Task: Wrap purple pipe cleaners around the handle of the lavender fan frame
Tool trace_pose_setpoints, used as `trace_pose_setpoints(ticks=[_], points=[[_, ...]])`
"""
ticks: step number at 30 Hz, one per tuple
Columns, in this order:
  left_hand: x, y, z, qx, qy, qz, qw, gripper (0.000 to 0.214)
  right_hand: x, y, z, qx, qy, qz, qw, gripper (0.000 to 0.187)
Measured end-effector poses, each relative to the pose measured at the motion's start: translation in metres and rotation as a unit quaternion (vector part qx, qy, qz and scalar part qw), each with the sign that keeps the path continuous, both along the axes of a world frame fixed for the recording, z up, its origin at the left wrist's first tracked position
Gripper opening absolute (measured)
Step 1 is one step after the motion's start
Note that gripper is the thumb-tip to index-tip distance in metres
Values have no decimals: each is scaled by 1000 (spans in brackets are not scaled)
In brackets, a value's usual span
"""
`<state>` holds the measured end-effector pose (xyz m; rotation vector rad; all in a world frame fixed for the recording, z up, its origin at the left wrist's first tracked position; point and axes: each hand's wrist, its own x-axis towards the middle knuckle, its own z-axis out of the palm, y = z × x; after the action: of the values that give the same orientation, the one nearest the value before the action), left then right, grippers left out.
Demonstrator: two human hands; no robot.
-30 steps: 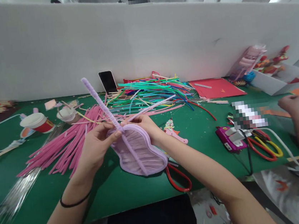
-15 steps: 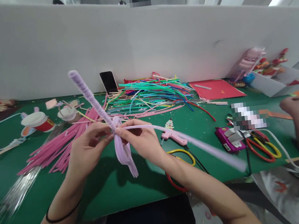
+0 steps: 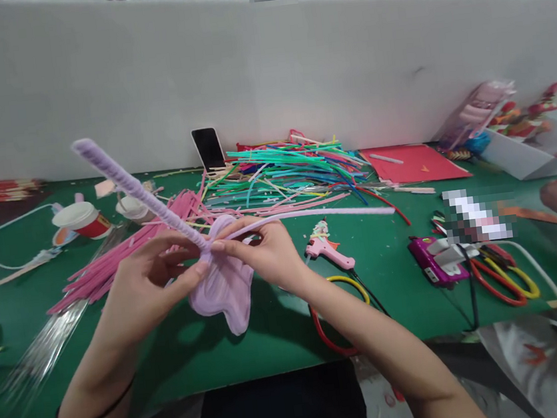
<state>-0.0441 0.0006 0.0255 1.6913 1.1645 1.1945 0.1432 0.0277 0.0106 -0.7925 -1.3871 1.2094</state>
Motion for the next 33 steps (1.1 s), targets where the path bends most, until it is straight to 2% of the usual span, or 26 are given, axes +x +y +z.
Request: trace_pose_setpoints(ticks=[5,7,10,12,16,19,24,26,29,31,33], points=[[-4,12,1,-8,-3,-43,999,19,19,11,11,141,-158,-75,974,8],[-2,14,4,-7,0,-60,998,16,25,13,16,176,-195,-90,961,7],[5,14,8,4,6,-50,999,16,30,15,23,196,-219,-87,952,7],[9,14,11,10,16,-40,999,14,32,17,27,158,-210,-36,964,8],[15,12,9,5,4,-25,1000,13,33,23,30,-5,-156,94,983,18],[18,10,2,-5,-33,-12,999,22,33,23,33,-65,-140,111,982,19],[22,5,-5,42,-36,52,997,38,33,18,40,-85,-163,115,976,14],[22,3,-5,61,-14,63,996,36,35,17,45,-82,-183,108,974,14],[21,2,-2,66,32,59,996,16,39,18,54,-86,-222,106,966,13],[19,4,0,69,43,38,996,15,43,22,60,-92,-249,134,955,13],[15,10,3,60,47,-13,997,16,46,27,64,-93,-266,179,943,14]])
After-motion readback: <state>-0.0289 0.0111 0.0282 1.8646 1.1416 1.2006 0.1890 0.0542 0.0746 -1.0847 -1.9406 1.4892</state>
